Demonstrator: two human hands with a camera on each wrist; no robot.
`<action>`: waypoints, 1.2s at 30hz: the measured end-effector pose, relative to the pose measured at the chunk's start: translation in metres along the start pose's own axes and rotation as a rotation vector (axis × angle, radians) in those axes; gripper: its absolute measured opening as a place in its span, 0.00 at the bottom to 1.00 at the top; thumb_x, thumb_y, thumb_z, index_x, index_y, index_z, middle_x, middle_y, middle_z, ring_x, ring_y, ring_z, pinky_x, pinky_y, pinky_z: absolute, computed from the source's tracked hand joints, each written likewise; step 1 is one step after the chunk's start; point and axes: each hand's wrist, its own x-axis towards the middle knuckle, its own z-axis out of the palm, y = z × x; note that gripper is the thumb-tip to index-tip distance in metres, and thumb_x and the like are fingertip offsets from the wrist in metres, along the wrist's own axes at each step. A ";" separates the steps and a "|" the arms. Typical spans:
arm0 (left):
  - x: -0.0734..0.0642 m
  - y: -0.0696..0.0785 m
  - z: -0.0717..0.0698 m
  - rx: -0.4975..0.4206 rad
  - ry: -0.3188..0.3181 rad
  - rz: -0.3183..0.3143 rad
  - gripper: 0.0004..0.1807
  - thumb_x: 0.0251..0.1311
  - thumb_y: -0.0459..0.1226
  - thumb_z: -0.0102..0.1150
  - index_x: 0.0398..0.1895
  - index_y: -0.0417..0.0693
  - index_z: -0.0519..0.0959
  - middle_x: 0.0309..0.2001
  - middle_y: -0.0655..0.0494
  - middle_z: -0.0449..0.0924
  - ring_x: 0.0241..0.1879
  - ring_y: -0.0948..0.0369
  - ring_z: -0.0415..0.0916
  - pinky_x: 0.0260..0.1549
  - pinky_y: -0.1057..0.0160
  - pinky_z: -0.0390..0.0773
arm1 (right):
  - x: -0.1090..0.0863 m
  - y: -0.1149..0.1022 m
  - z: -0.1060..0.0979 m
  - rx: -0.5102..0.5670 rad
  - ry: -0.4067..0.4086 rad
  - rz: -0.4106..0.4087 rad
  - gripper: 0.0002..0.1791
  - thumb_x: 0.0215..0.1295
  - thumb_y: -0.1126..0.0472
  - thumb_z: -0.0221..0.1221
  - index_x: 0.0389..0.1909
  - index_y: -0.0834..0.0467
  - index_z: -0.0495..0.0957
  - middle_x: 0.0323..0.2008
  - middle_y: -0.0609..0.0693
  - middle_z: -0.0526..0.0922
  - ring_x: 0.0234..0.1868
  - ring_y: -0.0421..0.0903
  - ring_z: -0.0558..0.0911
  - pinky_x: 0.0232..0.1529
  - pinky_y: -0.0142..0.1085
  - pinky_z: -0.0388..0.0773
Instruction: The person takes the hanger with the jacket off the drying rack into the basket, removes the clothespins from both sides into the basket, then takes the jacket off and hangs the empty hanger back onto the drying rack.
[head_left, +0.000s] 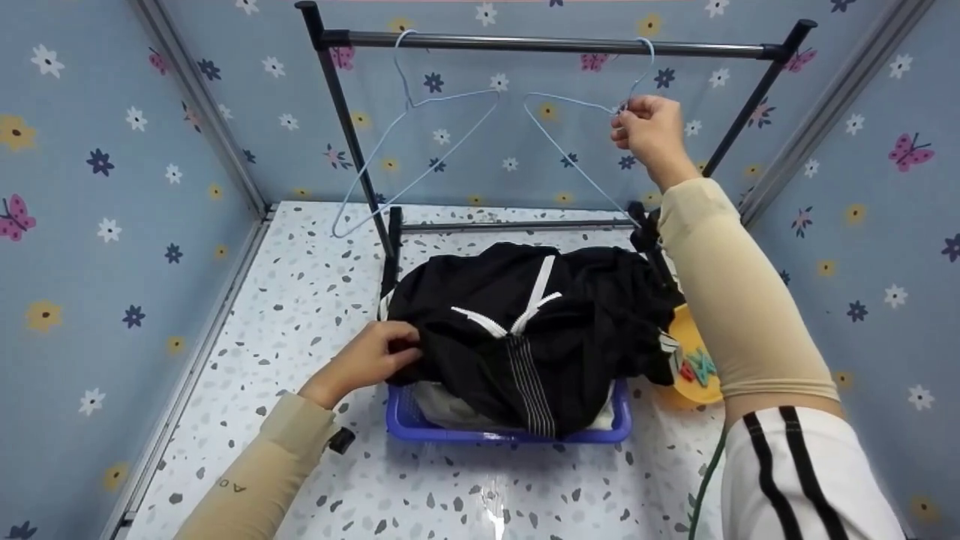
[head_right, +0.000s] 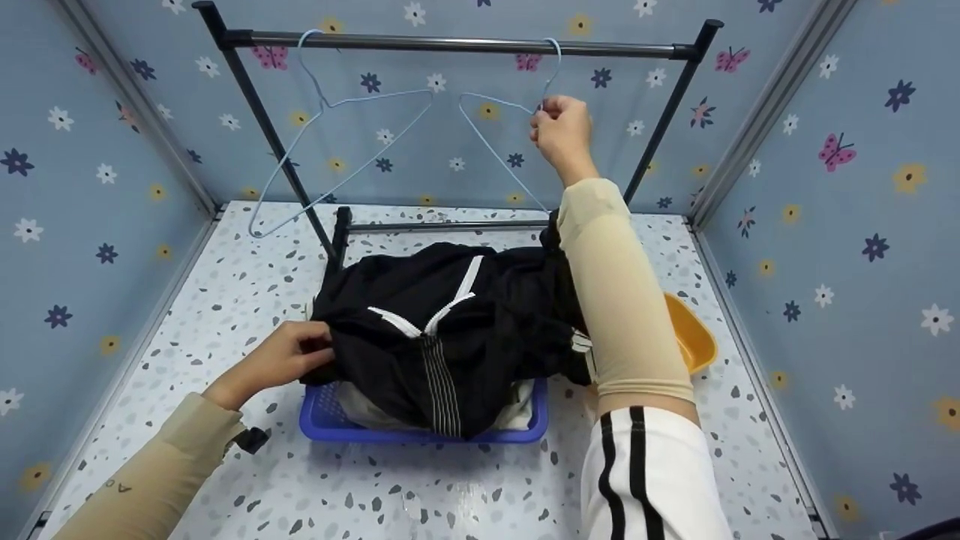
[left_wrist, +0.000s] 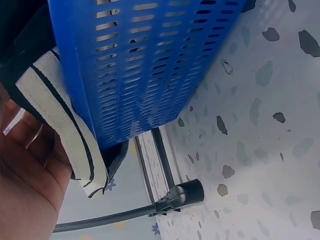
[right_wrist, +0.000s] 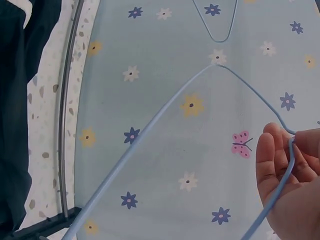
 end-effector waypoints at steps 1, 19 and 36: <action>0.000 0.001 -0.001 -0.011 -0.002 -0.010 0.02 0.71 0.29 0.71 0.42 0.42 0.89 0.42 0.48 0.91 0.44 0.58 0.84 0.51 0.56 0.85 | 0.000 0.001 -0.002 -0.014 -0.004 -0.001 0.17 0.88 0.63 0.56 0.70 0.63 0.79 0.43 0.44 0.87 0.41 0.39 0.87 0.44 0.24 0.87; 0.005 0.001 -0.004 -0.123 -0.034 -0.057 0.20 0.72 0.31 0.71 0.64 0.34 0.86 0.41 0.43 0.87 0.36 0.70 0.77 0.40 0.70 0.79 | -0.046 0.029 -0.043 -0.219 -0.037 -0.098 0.27 0.84 0.54 0.63 0.75 0.63 0.78 0.55 0.41 0.82 0.53 0.34 0.83 0.63 0.31 0.85; 0.010 0.009 -0.010 -0.078 0.000 -0.010 0.19 0.66 0.33 0.80 0.58 0.39 0.90 0.45 0.46 0.87 0.40 0.59 0.79 0.42 0.67 0.79 | -0.131 0.065 -0.049 -0.052 -0.084 -0.241 0.20 0.81 0.62 0.66 0.68 0.65 0.82 0.46 0.29 0.88 0.49 0.30 0.87 0.55 0.21 0.85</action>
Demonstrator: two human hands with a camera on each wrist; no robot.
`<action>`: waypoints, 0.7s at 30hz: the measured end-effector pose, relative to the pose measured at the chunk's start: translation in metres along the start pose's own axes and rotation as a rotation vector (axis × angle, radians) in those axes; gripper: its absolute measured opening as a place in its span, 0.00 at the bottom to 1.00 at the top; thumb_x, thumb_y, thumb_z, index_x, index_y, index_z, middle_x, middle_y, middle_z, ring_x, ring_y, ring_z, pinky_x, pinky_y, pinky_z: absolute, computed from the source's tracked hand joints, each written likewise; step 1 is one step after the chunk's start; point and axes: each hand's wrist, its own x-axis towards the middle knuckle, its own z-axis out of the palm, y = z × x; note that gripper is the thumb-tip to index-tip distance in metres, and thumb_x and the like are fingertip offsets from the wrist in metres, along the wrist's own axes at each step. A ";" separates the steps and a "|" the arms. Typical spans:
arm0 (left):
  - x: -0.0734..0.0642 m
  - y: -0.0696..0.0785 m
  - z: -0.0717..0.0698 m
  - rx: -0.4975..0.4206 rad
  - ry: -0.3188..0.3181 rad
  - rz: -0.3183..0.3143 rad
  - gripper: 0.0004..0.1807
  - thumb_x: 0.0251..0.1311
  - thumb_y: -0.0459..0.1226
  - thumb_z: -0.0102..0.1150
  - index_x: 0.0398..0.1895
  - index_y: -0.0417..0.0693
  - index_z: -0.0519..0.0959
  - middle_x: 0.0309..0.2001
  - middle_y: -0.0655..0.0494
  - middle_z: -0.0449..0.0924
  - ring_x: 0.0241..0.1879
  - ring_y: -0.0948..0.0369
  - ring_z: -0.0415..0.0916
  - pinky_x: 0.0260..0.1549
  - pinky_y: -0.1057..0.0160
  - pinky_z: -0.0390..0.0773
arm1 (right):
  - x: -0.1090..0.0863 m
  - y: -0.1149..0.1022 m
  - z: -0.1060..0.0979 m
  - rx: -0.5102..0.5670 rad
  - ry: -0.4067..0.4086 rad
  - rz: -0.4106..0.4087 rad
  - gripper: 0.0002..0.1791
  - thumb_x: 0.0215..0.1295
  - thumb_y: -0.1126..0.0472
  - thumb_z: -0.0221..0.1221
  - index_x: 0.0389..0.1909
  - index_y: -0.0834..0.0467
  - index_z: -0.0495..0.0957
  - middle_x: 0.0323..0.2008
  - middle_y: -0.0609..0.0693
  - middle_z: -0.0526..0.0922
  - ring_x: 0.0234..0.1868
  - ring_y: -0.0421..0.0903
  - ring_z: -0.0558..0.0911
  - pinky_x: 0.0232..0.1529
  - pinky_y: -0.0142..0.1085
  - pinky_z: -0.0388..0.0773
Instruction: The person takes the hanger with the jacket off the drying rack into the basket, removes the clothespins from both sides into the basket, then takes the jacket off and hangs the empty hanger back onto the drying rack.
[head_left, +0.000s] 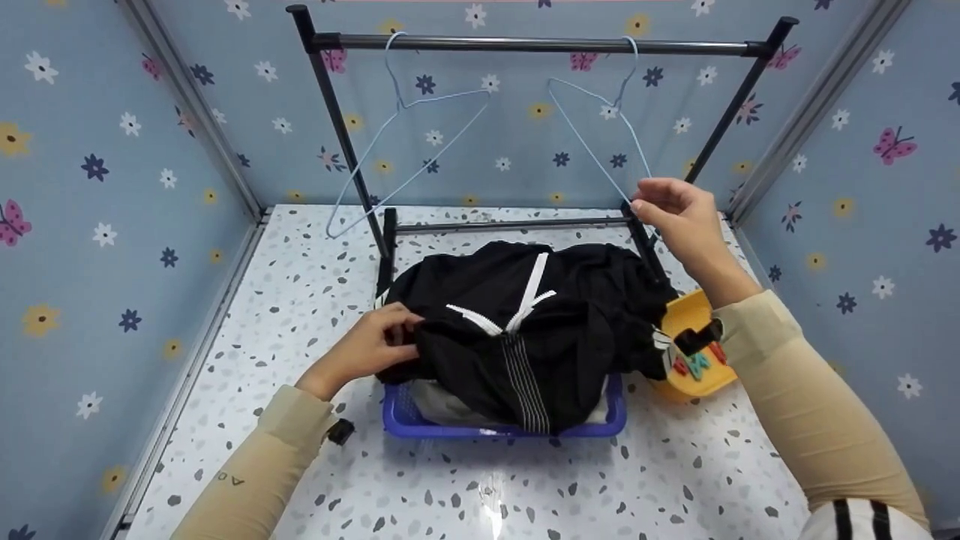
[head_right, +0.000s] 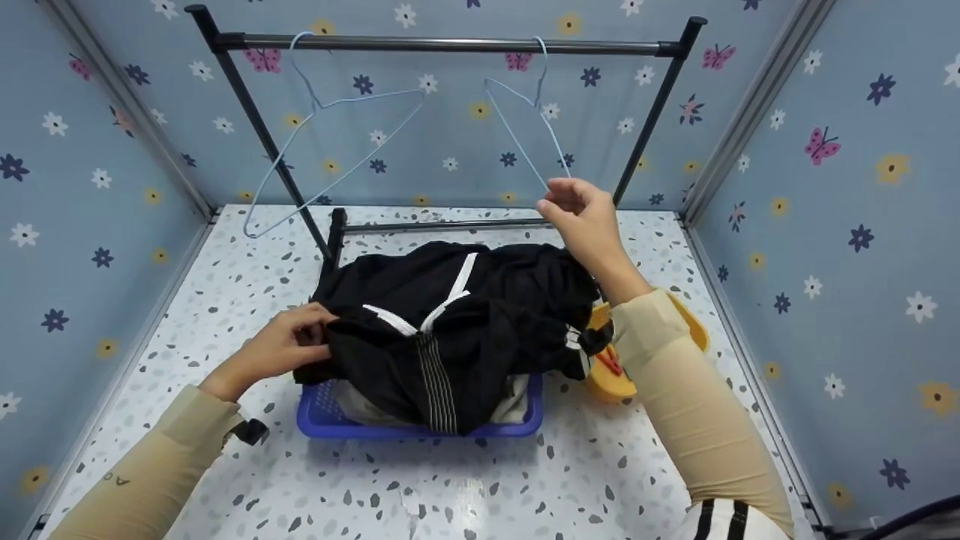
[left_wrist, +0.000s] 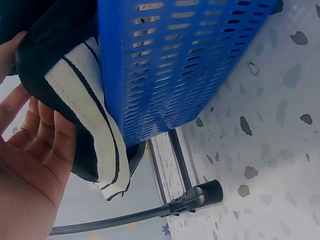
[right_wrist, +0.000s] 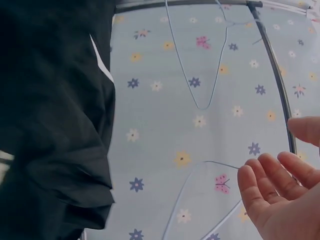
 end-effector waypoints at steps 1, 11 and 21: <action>0.000 0.000 0.000 -0.008 -0.006 0.002 0.19 0.66 0.32 0.79 0.58 0.39 0.90 0.46 0.46 0.87 0.40 0.58 0.80 0.42 0.67 0.80 | -0.005 0.001 0.000 0.014 -0.012 -0.002 0.20 0.81 0.62 0.66 0.67 0.65 0.82 0.46 0.29 0.89 0.49 0.30 0.88 0.54 0.21 0.85; -0.007 0.003 -0.005 -0.154 -0.094 -0.039 0.29 0.76 0.31 0.64 0.78 0.36 0.76 0.68 0.35 0.84 0.60 0.52 0.82 0.57 0.69 0.84 | -0.044 0.020 0.004 -0.022 -0.268 -0.008 0.24 0.78 0.66 0.68 0.69 0.70 0.80 0.50 0.28 0.89 0.53 0.30 0.88 0.56 0.22 0.85; 0.005 0.013 0.000 -0.117 -0.051 -0.091 0.34 0.71 0.39 0.77 0.78 0.42 0.79 0.69 0.41 0.86 0.64 0.49 0.84 0.60 0.61 0.86 | -0.061 0.040 0.013 -0.220 -0.630 -0.053 0.28 0.72 0.66 0.73 0.71 0.67 0.82 0.63 0.67 0.89 0.55 0.35 0.86 0.59 0.25 0.84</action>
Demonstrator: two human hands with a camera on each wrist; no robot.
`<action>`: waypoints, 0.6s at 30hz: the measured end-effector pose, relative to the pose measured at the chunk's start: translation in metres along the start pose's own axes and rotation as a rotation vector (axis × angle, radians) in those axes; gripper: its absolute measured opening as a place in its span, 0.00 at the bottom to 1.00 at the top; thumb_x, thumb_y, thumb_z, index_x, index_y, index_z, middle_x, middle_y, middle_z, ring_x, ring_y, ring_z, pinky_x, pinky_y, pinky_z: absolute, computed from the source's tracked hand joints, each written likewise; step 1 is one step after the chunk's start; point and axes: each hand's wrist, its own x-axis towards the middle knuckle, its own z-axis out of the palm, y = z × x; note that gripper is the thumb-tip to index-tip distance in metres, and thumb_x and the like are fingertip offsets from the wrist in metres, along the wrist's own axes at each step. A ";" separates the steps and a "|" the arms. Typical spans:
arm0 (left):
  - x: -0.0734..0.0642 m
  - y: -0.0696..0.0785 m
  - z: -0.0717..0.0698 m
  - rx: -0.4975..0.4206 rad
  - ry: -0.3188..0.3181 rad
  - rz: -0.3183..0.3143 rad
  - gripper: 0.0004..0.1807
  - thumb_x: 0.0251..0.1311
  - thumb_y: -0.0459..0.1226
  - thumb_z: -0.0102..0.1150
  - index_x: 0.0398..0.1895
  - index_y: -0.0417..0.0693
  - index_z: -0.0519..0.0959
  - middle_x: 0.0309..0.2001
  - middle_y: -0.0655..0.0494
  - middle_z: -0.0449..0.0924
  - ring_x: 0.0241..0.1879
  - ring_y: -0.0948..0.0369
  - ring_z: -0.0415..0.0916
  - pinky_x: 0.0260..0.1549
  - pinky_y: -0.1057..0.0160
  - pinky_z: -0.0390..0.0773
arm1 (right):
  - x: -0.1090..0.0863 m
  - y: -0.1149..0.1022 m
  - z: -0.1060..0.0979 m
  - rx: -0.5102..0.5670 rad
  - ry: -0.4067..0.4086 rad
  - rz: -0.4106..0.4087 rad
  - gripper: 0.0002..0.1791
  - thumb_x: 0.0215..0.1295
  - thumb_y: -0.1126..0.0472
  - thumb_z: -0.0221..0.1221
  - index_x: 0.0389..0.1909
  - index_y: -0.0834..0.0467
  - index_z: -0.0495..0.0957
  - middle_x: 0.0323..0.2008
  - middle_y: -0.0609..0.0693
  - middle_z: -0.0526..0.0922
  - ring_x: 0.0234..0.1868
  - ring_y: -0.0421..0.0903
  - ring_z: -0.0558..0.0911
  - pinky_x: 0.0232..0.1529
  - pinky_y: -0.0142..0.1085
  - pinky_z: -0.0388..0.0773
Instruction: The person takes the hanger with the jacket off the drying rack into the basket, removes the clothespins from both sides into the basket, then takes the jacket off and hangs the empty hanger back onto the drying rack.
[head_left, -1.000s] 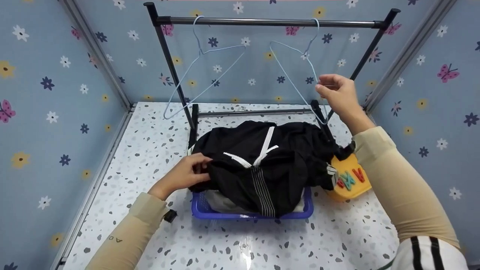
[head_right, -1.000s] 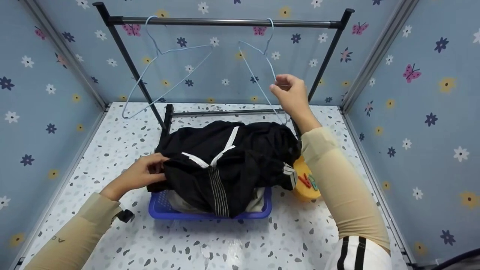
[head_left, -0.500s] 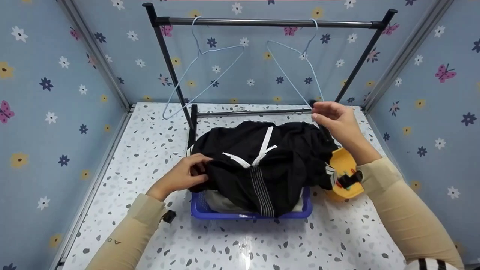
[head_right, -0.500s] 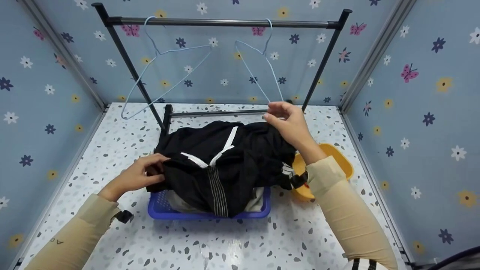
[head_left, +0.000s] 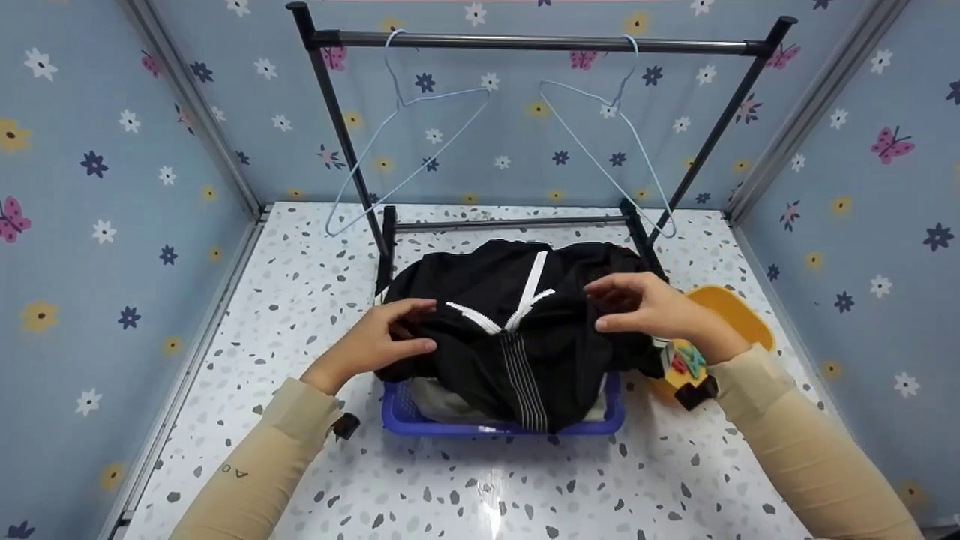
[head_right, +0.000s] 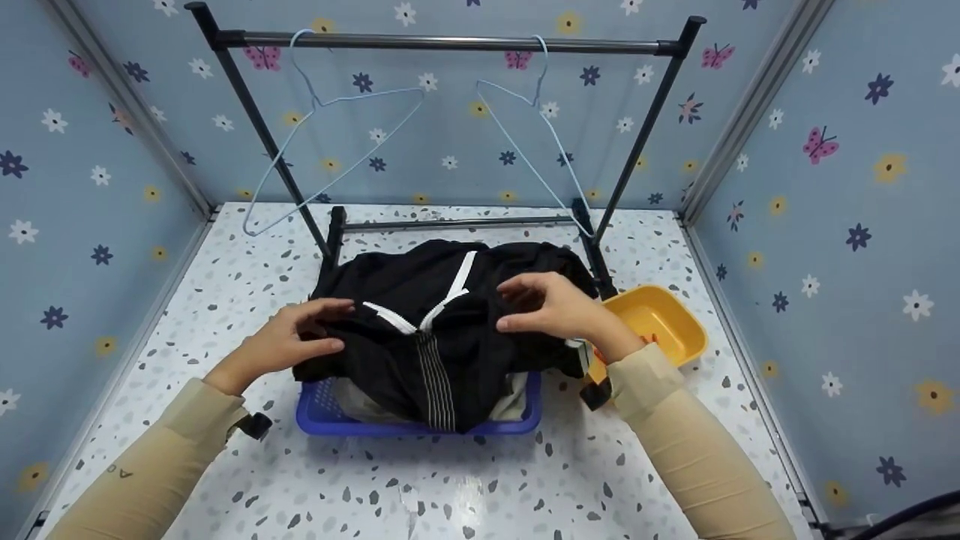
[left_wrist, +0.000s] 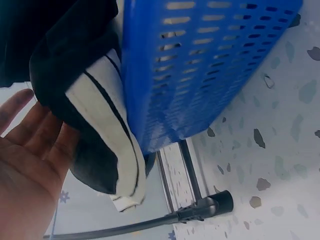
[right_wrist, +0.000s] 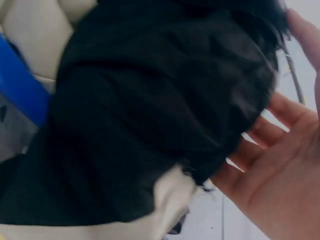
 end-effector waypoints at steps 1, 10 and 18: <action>0.002 0.002 0.001 0.019 0.001 -0.001 0.34 0.71 0.40 0.78 0.77 0.42 0.80 0.68 0.42 0.88 0.63 0.50 0.85 0.61 0.60 0.86 | 0.000 0.000 0.001 -0.027 -0.018 0.002 0.28 0.72 0.65 0.74 0.70 0.66 0.83 0.63 0.65 0.89 0.54 0.35 0.86 0.59 0.25 0.83; 0.013 0.018 -0.001 0.117 0.019 0.124 0.16 0.71 0.28 0.69 0.59 0.41 0.91 0.56 0.43 0.94 0.55 0.55 0.87 0.59 0.63 0.84 | 0.012 -0.005 0.012 -0.067 0.051 -0.074 0.14 0.67 0.69 0.76 0.53 0.65 0.92 0.48 0.62 0.95 0.42 0.29 0.83 0.49 0.21 0.78; 0.029 0.044 -0.022 0.146 0.290 0.210 0.15 0.66 0.22 0.63 0.50 0.37 0.93 0.46 0.40 0.93 0.41 0.62 0.82 0.46 0.70 0.77 | 0.028 -0.029 0.028 -0.158 0.499 -0.174 0.12 0.67 0.77 0.69 0.46 0.63 0.95 0.47 0.61 0.97 0.51 0.49 0.93 0.57 0.20 0.80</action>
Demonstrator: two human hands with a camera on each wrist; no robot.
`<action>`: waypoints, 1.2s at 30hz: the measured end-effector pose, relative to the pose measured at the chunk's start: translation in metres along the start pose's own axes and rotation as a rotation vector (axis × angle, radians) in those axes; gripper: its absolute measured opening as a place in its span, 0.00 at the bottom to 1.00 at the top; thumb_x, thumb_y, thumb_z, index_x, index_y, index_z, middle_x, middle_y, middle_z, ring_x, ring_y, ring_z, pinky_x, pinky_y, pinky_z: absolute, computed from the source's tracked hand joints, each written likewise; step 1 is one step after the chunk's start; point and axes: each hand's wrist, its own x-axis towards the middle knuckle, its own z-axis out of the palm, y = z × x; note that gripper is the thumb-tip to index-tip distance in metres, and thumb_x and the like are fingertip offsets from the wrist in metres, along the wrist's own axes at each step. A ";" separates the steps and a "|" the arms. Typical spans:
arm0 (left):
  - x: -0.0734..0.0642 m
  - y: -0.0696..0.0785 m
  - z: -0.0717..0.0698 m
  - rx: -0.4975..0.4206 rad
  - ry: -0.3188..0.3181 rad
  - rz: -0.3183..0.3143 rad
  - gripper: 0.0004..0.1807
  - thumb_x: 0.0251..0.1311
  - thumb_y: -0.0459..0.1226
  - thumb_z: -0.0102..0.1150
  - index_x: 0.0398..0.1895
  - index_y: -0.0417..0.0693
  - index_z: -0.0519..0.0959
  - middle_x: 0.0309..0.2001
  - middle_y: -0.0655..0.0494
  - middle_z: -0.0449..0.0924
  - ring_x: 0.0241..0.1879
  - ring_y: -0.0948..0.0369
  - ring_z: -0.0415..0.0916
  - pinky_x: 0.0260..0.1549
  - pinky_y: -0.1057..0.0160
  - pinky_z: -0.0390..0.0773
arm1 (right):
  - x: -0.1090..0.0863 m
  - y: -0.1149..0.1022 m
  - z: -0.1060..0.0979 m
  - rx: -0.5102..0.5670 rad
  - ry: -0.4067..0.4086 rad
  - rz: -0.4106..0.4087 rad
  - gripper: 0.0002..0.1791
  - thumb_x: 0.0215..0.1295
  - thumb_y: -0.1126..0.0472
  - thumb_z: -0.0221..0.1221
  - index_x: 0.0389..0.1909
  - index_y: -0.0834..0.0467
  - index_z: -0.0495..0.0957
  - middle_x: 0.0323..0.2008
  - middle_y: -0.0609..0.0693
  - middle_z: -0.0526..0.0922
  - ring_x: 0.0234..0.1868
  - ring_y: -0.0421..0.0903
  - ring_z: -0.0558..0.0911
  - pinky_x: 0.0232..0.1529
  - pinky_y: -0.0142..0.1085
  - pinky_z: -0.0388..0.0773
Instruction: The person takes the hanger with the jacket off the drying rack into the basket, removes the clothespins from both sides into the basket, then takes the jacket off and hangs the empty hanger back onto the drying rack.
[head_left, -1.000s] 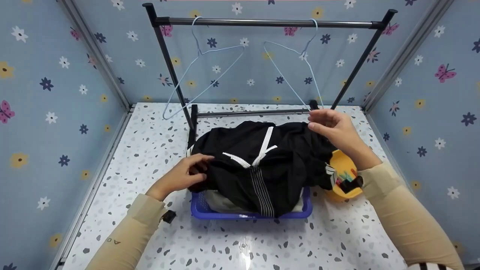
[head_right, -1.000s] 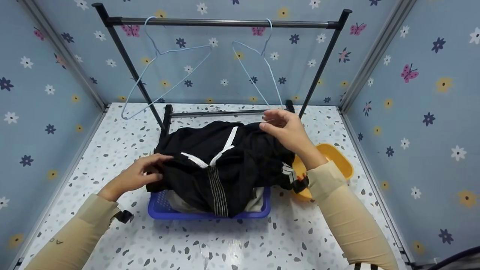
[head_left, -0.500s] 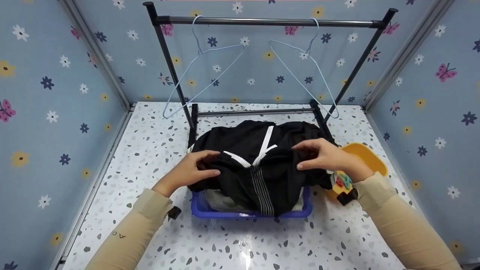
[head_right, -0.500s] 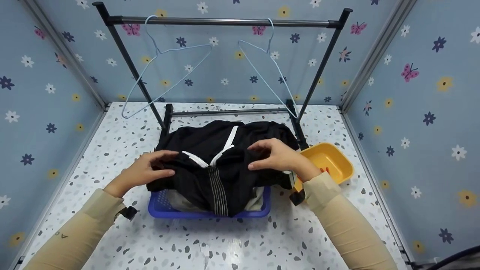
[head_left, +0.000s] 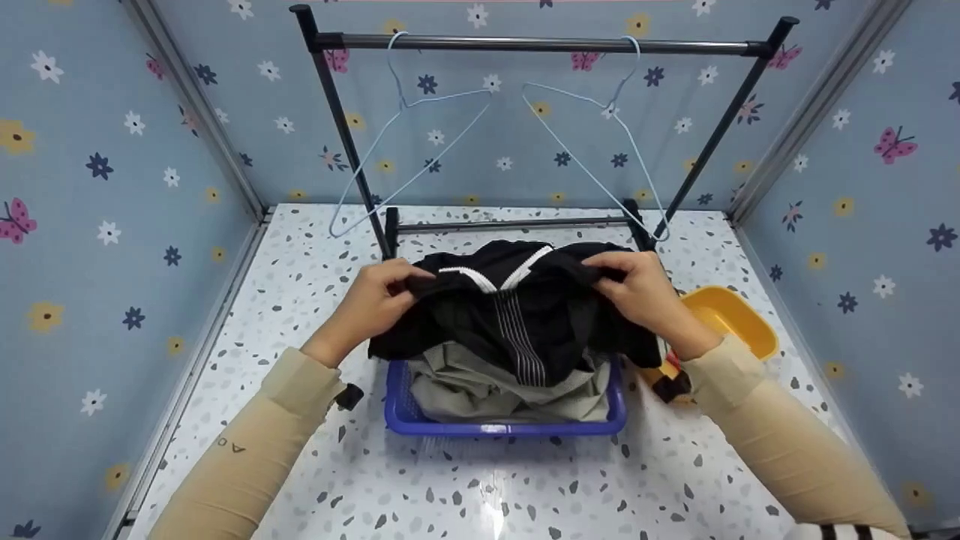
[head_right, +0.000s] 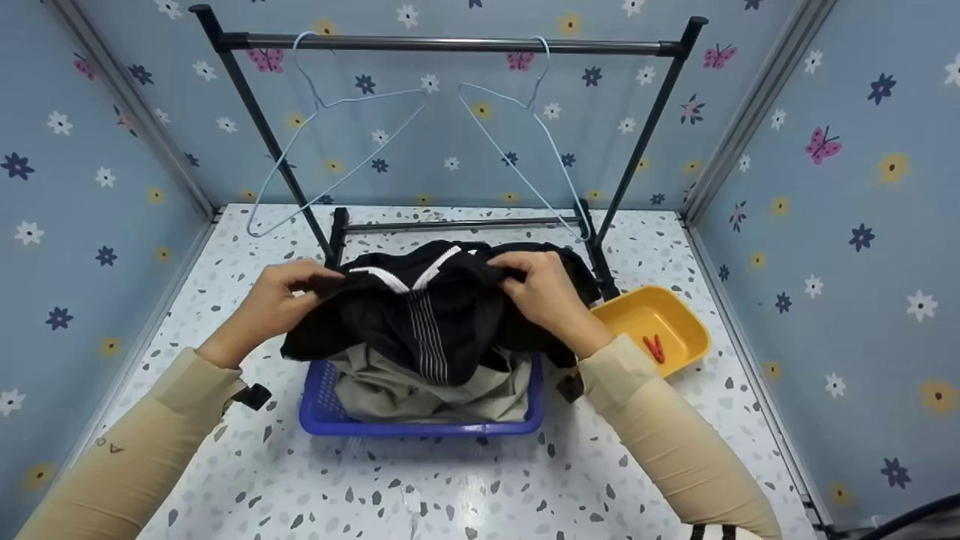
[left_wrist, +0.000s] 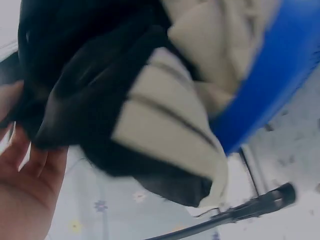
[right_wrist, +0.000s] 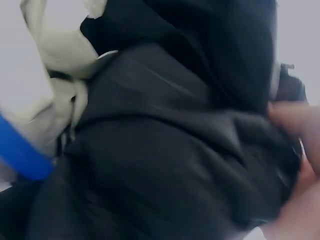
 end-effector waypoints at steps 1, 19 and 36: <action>0.004 0.003 -0.002 0.003 0.042 -0.002 0.15 0.66 0.22 0.63 0.50 0.37 0.93 0.45 0.40 0.93 0.41 0.61 0.82 0.46 0.70 0.77 | 0.001 -0.005 0.003 -0.012 0.055 -0.029 0.14 0.68 0.78 0.67 0.47 0.62 0.95 0.47 0.60 0.97 0.50 0.53 0.94 0.56 0.20 0.80; -0.029 0.029 0.035 0.035 -0.367 0.039 0.16 0.78 0.36 0.67 0.63 0.40 0.90 0.67 0.41 0.89 0.69 0.43 0.86 0.73 0.41 0.83 | -0.041 -0.013 0.047 -0.308 -0.472 -0.661 0.36 0.72 0.74 0.64 0.79 0.52 0.79 0.79 0.62 0.79 0.79 0.67 0.79 0.76 0.64 0.80; -0.049 0.027 0.063 0.387 -0.888 -0.040 0.34 0.90 0.45 0.46 0.94 0.61 0.55 0.93 0.49 0.52 0.92 0.33 0.44 0.86 0.22 0.52 | -0.065 0.012 0.059 -0.432 -0.988 -0.296 0.27 0.93 0.46 0.43 0.84 0.36 0.72 0.91 0.50 0.60 0.93 0.67 0.53 0.88 0.76 0.49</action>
